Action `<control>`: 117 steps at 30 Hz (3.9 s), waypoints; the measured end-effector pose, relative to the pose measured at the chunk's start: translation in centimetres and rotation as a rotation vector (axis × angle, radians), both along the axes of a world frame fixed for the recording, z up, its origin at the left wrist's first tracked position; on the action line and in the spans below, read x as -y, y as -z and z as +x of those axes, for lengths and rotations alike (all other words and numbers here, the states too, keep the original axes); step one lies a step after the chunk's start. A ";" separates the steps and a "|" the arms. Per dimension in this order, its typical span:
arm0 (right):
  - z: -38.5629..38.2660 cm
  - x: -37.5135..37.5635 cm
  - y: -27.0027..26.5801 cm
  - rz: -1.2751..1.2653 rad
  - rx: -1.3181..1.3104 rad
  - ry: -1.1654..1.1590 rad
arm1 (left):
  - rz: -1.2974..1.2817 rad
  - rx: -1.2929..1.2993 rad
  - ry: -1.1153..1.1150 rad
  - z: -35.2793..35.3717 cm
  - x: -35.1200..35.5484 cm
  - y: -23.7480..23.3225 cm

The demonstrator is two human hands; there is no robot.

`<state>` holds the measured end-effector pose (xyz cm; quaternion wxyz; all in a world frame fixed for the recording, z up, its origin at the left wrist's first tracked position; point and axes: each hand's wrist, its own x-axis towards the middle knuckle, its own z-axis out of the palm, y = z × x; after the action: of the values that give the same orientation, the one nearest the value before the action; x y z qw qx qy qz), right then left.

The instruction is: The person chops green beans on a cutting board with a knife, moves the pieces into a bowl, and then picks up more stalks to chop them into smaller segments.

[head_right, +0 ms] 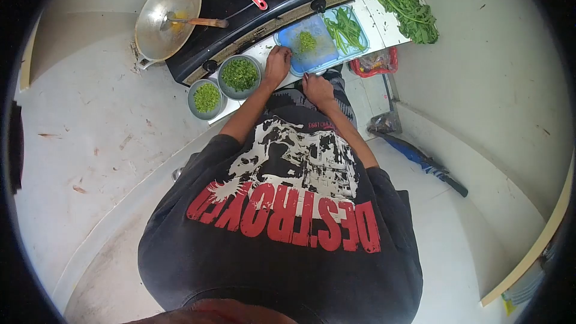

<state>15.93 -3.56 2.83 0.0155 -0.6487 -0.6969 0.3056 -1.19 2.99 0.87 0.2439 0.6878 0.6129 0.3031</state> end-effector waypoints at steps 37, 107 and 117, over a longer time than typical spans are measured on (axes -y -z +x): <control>-0.8 -1.7 1.2 -0.008 -0.014 -0.045 | -0.062 0.012 -0.111 0.3 -0.1 1.3; -0.6 0.7 -1.3 -0.030 -0.098 0.005 | -0.081 0.088 -0.124 -0.2 -0.2 1.4; -1.0 0.3 -0.2 0.043 -0.002 -0.036 | -0.080 0.088 -0.125 -0.1 -0.3 1.4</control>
<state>14.91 -3.83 3.04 0.0249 -0.6354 -0.7147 0.2913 -1.32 3.29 -0.56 0.2784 0.6239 0.6550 0.3228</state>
